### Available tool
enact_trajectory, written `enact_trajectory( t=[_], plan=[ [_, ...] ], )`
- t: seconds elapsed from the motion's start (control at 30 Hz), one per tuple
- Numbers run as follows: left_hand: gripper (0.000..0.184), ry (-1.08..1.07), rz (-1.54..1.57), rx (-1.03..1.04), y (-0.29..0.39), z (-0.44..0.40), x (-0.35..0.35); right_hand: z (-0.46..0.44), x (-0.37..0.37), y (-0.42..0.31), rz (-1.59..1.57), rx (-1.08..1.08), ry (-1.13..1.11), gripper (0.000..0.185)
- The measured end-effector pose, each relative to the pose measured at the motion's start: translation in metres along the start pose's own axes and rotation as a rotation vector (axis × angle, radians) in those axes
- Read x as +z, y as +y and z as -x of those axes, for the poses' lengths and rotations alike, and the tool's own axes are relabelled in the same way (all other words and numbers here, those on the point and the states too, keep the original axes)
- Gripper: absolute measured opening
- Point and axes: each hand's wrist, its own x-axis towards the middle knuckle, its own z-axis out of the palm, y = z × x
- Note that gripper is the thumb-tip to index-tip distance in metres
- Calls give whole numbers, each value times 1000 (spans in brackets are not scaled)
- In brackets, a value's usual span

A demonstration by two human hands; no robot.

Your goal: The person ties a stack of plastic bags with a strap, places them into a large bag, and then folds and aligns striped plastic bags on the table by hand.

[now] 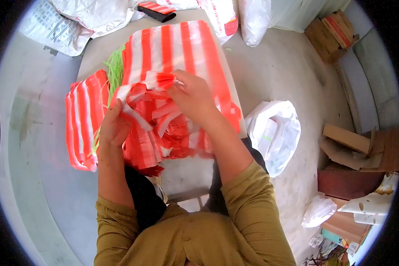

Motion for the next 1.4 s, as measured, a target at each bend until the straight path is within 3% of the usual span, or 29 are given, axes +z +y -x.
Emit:
enact_trajectory(
  t=[0.1,0.2,0.3,0.37,0.43,0.57,0.67,0.77,0.9,1.0,1.1,1.2,1.3,1.4],
  plan=[
    [53,-107,-59,47,2,3,5,2,-1,-9,-7,-12,7,24],
    [52,-114,122,6,7,7,4,1,-2,-11,57,-57,33,22],
    [50,-280,368,-86,11,3,-13,5,-7,-18,121,-6,24,23],
    [53,-157,307,-45,13,7,-6,5,-9,-25,114,63,-13,25],
    [56,-99,253,21,14,7,-4,3,-5,-15,146,-43,33,24],
    [63,-293,378,-94,11,4,-12,1,-5,-9,162,-57,16,25],
    [64,-257,364,-187,5,6,5,2,-3,-5,158,-99,19,26],
    [65,-84,269,-190,4,13,25,4,-1,-3,175,-121,37,26],
    [62,-332,434,-267,1,10,14,3,-3,2,150,-102,56,26],
    [62,-283,455,-229,3,14,15,3,-8,-2,122,2,22,30],
    [60,-291,297,-159,7,22,25,4,-8,-6,82,11,1,28],
    [57,-171,300,-173,7,23,17,4,-9,-5,131,-29,-24,28],
    [53,-319,568,-245,4,20,-4,5,-7,-7,134,-46,-10,27],
    [50,-431,529,-216,5,21,-5,6,-7,-8,213,-13,-26,30]
  ],
)
